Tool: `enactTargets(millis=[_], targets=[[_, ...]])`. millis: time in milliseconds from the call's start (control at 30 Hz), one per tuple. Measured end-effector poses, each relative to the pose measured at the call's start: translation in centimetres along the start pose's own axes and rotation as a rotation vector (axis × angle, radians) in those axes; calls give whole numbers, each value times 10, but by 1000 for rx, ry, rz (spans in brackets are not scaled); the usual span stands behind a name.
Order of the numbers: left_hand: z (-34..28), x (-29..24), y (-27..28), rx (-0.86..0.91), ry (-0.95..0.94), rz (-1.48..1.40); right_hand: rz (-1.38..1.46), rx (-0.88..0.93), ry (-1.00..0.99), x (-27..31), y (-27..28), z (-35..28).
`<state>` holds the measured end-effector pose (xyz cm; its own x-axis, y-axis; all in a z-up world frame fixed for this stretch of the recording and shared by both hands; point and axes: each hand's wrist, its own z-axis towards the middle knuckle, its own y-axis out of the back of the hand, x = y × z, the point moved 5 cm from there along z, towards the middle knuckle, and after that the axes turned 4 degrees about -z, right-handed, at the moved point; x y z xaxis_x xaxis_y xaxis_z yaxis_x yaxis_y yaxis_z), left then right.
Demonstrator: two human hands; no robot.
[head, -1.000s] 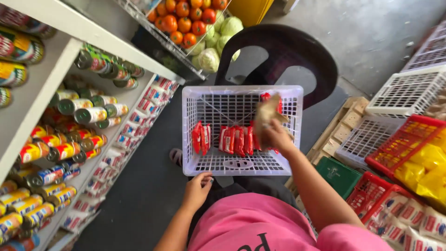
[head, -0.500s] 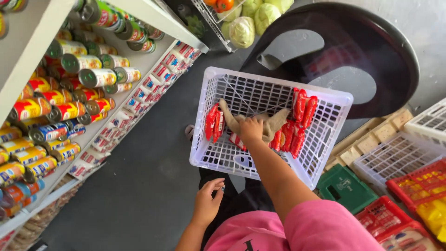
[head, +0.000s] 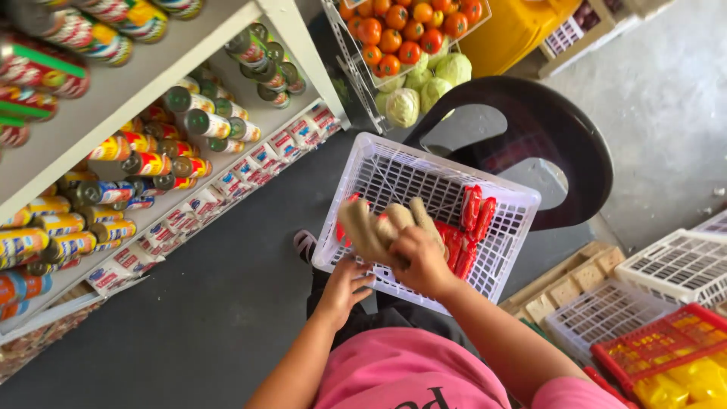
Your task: Wiping down individual packages of instant noodles with a cloth and organizing them on retail shelves.
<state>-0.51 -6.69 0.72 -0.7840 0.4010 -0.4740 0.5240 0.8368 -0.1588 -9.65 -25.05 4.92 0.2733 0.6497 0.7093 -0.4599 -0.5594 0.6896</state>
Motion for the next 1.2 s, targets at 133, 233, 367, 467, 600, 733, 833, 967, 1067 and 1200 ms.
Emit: enactTargets(millis=[133,233,367,467,600,733,833,967,1067,1200], targets=[[-34,-51,-31,277,-52,-134,346,110,447,110,47,-8],[-1,-43,-18,355,-83,-389,655,225,478,130,74,-10],[27,-34,-3,523,-100,-829,819,-12,332,85,125,-18],[12,-42,-17,967,-133,-889,515,-1,474,136,141,-19],[3,-48,-27,961,-190,-838,68,43,712,198,92,8],[-12,-41,-20,879,-328,-755,-212,-134,657,183,68,30],[-20,-50,6,825,-423,-702,-121,-158,443,164,60,53],[-30,-58,27,720,-569,-642,202,-95,157,171,30,51],[-43,-52,48,646,-662,-591,270,-155,277,178,-19,39],[-53,-75,67,583,-742,-532,175,-33,560,262,-28,39]])
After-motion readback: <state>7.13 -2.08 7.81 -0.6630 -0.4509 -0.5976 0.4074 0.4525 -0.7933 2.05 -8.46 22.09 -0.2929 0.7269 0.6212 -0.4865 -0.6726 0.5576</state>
